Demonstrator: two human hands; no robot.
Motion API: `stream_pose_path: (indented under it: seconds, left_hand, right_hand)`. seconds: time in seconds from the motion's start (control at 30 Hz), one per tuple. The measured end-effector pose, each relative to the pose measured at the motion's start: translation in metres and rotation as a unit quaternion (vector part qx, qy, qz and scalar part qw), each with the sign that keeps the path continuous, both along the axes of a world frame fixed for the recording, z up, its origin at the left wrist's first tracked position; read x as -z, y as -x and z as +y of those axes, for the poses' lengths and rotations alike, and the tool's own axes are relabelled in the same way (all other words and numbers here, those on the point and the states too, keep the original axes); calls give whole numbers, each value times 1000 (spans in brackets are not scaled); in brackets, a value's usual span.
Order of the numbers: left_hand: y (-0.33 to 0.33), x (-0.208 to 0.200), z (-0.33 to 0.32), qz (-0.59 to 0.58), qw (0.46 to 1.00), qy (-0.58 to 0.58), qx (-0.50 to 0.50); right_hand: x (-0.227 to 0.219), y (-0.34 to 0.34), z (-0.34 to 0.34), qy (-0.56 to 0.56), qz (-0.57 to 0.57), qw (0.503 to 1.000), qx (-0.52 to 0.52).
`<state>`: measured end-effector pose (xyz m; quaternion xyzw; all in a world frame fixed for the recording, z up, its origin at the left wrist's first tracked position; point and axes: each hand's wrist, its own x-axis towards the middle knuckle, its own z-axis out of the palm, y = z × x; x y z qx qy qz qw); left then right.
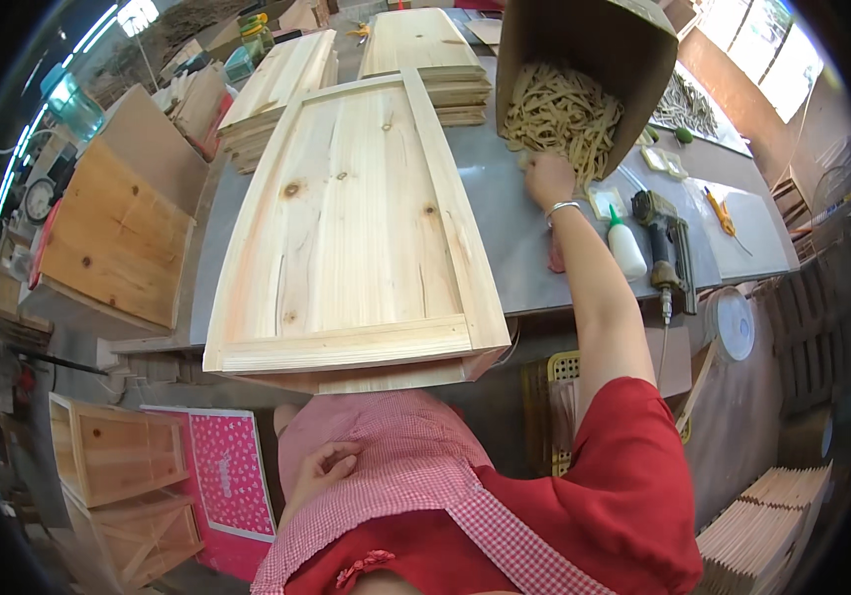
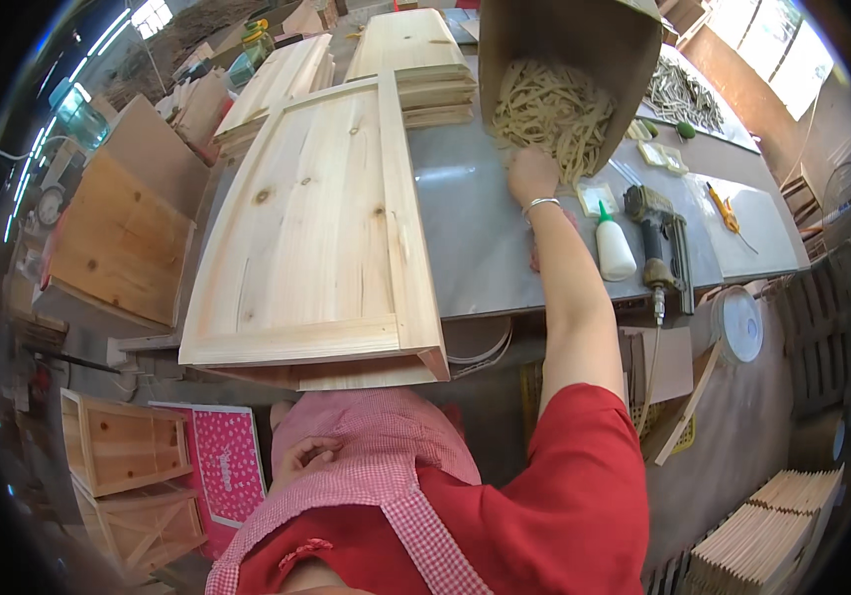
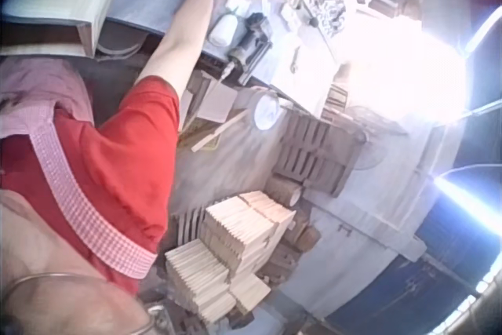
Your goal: Applying glue to wooden panels and assembling them into rectangular crates, securing them with rubber bands.
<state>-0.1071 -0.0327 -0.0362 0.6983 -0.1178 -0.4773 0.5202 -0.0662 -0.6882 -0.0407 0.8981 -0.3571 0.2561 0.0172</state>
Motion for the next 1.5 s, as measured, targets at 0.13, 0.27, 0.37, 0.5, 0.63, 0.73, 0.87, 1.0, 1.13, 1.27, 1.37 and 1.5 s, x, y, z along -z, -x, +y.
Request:
stream_pose_path:
  seconds: [0.13, 0.27, 0.37, 0.5, 0.63, 0.73, 0.87, 1.0, 1.13, 1.27, 1.37, 1.5]
  left_hand:
    - [-11, 1, 14, 9, 998, 42, -45]
    - [-20, -47, 3, -12, 997, 77, -10]
    - [-32, -101, 5, -23, 984, 175, 15]
    - [-31, -182, -18, -245, 888, 376, 100]
    - [-13, -210, -68, -636, 686, 347, 65]
    - [-14, -209, -70, -588, 740, 266, 187]
    - [-33, -161, -44, -434, 817, 313, 216]
    - [-8, -178, -46, -335, 853, 399, 20]
    - [-6, -173, -40, -446, 840, 276, 140]
    - [-25, -162, -22, 89, 929, 308, 186]
    - [-51, -172, -5, -223, 904, 278, 235]
    - [-97, -206, 8, -754, 610, 157, 185]
  right_hand:
    - [-60, 7, -1, 1, -338, 937, -86]
    - [-99, 48, 6, -40, -189, 980, -53]
    - [-159, 87, 68, -71, -282, 953, -87]
    - [-239, 138, 235, -226, -314, 866, -318]
    - [-241, 141, 364, -92, -81, 800, -588]
    - [-229, 143, 393, -156, -60, 742, -649]
    - [-217, 148, 400, -192, -79, 781, -589]
    - [-206, 144, 410, -214, -48, 755, -618]
    - [-202, 143, 417, -237, -48, 721, -650]
    - [-203, 148, 407, -256, -44, 755, -602]
    - [-201, 156, 389, -205, -25, 782, -588]
    - [-210, 177, 334, -26, -116, 879, -462]
